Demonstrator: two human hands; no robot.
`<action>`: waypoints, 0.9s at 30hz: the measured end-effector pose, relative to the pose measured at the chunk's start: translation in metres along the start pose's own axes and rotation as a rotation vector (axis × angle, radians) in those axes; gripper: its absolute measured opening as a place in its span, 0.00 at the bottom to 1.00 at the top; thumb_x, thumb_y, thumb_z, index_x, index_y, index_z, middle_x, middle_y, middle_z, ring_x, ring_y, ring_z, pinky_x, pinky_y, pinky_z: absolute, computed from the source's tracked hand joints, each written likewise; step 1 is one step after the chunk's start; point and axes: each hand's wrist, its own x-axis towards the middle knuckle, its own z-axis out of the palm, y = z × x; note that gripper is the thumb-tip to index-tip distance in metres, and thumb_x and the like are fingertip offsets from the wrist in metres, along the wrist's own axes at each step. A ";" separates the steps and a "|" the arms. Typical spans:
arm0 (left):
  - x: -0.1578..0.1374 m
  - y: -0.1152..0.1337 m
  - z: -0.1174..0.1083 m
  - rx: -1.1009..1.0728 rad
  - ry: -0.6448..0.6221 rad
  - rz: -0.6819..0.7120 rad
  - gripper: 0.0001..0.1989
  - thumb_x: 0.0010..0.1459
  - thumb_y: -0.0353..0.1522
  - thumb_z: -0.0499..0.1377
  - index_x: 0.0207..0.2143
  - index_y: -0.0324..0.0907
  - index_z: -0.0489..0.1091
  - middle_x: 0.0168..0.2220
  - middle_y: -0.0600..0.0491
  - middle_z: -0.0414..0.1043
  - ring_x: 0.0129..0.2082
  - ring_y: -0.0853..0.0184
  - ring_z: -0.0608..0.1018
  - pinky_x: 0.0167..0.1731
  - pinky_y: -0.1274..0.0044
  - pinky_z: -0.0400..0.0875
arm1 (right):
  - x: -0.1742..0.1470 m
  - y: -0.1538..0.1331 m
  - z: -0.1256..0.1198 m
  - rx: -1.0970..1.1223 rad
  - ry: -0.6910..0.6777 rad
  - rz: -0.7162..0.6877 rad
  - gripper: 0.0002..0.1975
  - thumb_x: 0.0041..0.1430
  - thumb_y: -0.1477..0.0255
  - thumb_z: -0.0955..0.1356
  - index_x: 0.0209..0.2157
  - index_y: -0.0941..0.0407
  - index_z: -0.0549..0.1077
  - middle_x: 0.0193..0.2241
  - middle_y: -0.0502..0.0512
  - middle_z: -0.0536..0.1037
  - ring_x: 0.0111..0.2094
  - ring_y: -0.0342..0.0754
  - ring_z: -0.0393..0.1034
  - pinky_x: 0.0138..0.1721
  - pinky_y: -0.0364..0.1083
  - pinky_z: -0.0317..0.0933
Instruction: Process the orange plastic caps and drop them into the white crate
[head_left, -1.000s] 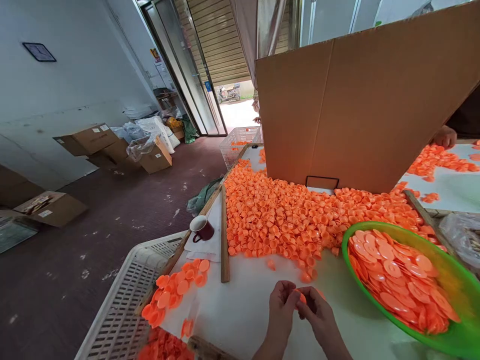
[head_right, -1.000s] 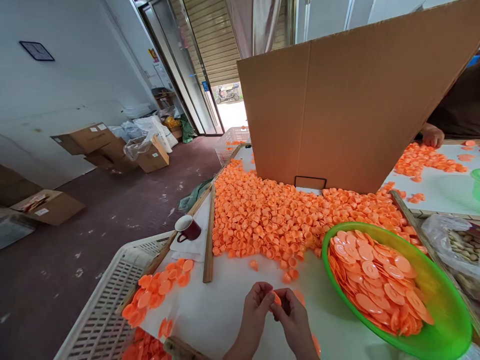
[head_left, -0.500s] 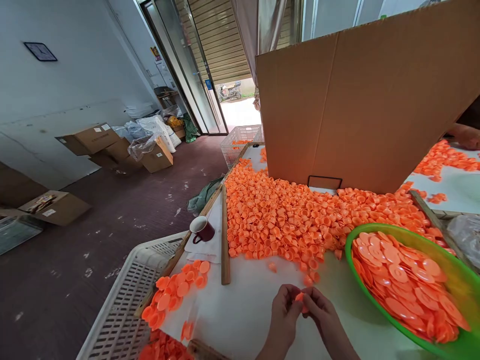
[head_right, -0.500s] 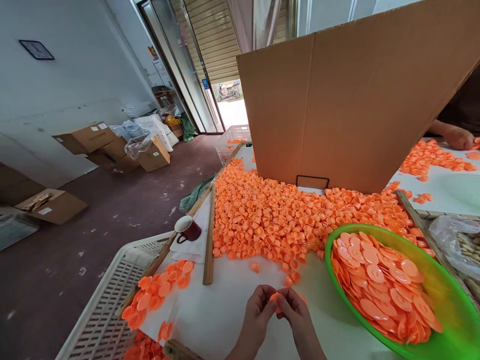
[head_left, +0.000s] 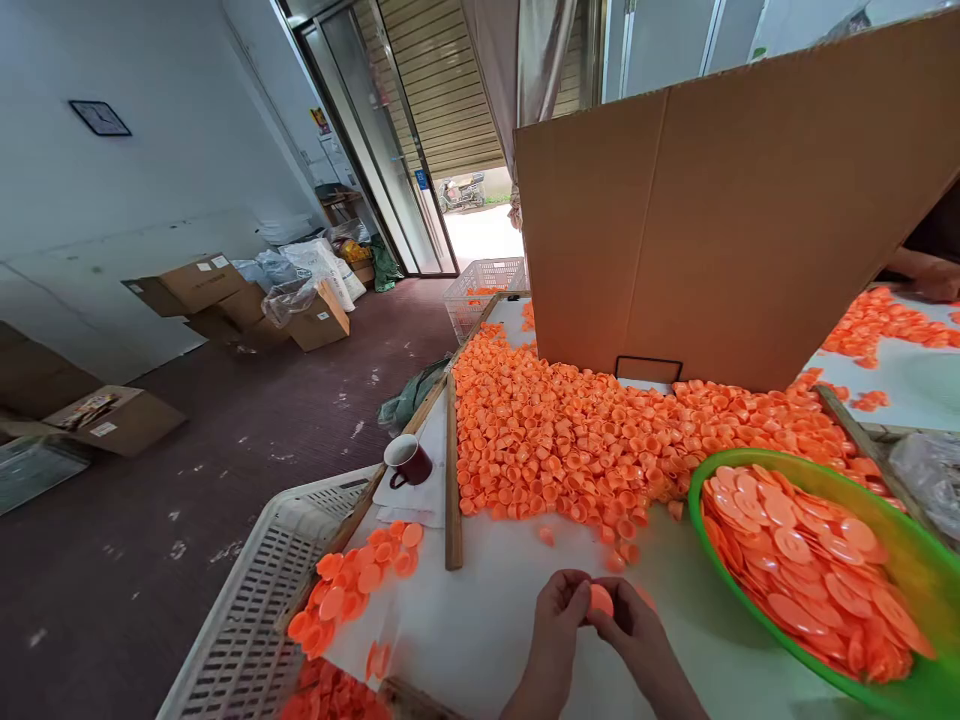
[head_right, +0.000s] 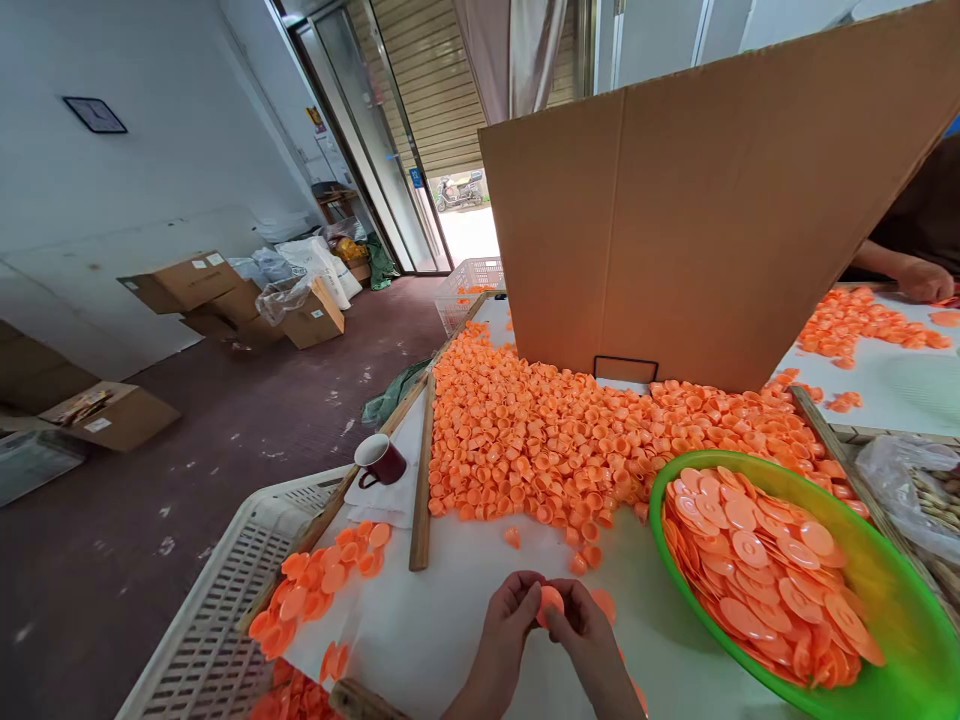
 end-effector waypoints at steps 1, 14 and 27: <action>-0.001 0.001 -0.001 0.000 0.015 0.009 0.20 0.45 0.44 0.64 0.32 0.36 0.69 0.28 0.51 0.69 0.29 0.68 0.70 0.32 0.76 0.64 | -0.002 0.002 0.000 -0.071 0.010 -0.041 0.18 0.50 0.59 0.69 0.38 0.57 0.71 0.31 0.54 0.74 0.32 0.48 0.67 0.33 0.45 0.63; 0.005 -0.006 -0.073 0.418 0.320 0.202 0.21 0.47 0.46 0.60 0.35 0.38 0.71 0.31 0.49 0.73 0.32 0.63 0.73 0.34 0.74 0.67 | -0.010 -0.007 0.009 -0.564 0.086 -0.130 0.17 0.46 0.69 0.68 0.41 0.54 0.71 0.39 0.57 0.74 0.41 0.52 0.70 0.41 0.47 0.65; -0.002 0.086 -0.162 1.221 0.826 0.596 0.13 0.56 0.37 0.51 0.35 0.42 0.72 0.45 0.43 0.69 0.50 0.54 0.68 0.50 0.59 0.61 | -0.008 0.052 -0.062 -1.035 0.061 -0.193 0.17 0.49 0.73 0.66 0.42 0.51 0.76 0.46 0.58 0.73 0.48 0.56 0.66 0.49 0.52 0.60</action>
